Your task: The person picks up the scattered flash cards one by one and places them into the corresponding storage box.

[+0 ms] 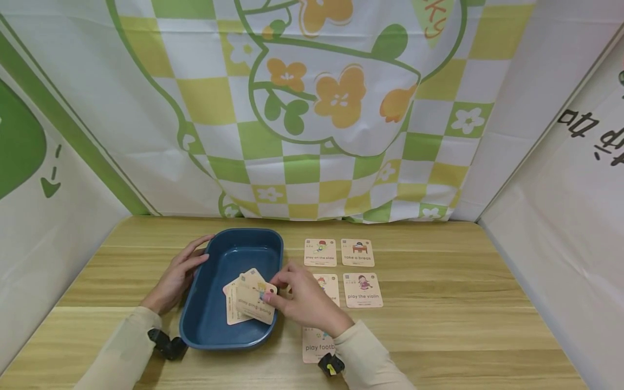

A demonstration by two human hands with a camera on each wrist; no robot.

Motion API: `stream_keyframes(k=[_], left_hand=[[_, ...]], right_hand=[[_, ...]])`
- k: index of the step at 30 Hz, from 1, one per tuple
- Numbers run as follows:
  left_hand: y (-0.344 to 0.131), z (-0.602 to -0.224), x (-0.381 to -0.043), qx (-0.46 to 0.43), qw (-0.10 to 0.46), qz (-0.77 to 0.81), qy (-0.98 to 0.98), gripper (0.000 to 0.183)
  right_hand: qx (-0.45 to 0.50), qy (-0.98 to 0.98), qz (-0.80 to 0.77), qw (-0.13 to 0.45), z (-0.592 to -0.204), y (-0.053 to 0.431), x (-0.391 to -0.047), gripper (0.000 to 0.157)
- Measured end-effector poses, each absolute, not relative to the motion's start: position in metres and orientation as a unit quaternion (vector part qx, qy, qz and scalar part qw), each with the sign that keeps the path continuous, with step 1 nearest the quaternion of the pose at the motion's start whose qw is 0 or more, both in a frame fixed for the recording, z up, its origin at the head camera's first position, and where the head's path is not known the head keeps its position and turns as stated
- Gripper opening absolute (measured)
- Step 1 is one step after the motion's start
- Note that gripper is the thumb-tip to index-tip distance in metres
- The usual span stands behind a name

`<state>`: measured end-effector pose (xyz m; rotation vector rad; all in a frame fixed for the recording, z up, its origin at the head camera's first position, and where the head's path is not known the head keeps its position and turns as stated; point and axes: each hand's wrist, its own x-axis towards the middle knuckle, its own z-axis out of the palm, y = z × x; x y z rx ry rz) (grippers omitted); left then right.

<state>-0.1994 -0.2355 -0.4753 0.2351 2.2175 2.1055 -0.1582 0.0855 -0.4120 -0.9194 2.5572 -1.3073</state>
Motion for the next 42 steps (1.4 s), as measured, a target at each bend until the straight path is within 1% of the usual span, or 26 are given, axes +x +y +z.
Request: stream_keyframes(k=[7, 12, 17, 34, 42], left_hand=[[-0.235, -0.475, -0.200, 0.066, 0.044, 0.685, 0.724, 0.054], [-0.236, -0.475, -0.200, 0.068, 0.044, 0.685, 0.724, 0.055], [-0.234, -0.473, -0.199, 0.066, 0.045, 0.688, 0.722, 0.054], [-0.234, -0.471, -0.198, 0.060, 0.046, 0.683, 0.726, 0.054], [-0.234, -0.472, -0.197, 0.073, 0.042, 0.693, 0.716, 0.054]], right_hand=[[-0.311, 0.849, -0.422, 0.060, -0.413, 0.087, -0.157, 0.007], [-0.312, 0.844, -0.431, 0.064, -0.412, 0.089, -0.158, 0.014], [-0.314, 0.840, -0.438, 0.064, -0.413, 0.092, -0.158, 0.017], [-0.313, 0.853, -0.416, 0.034, -0.408, 0.117, -0.153, 0.018], [-0.295, 0.864, -0.407, 0.032, -0.411, 0.136, -0.148, 0.017]])
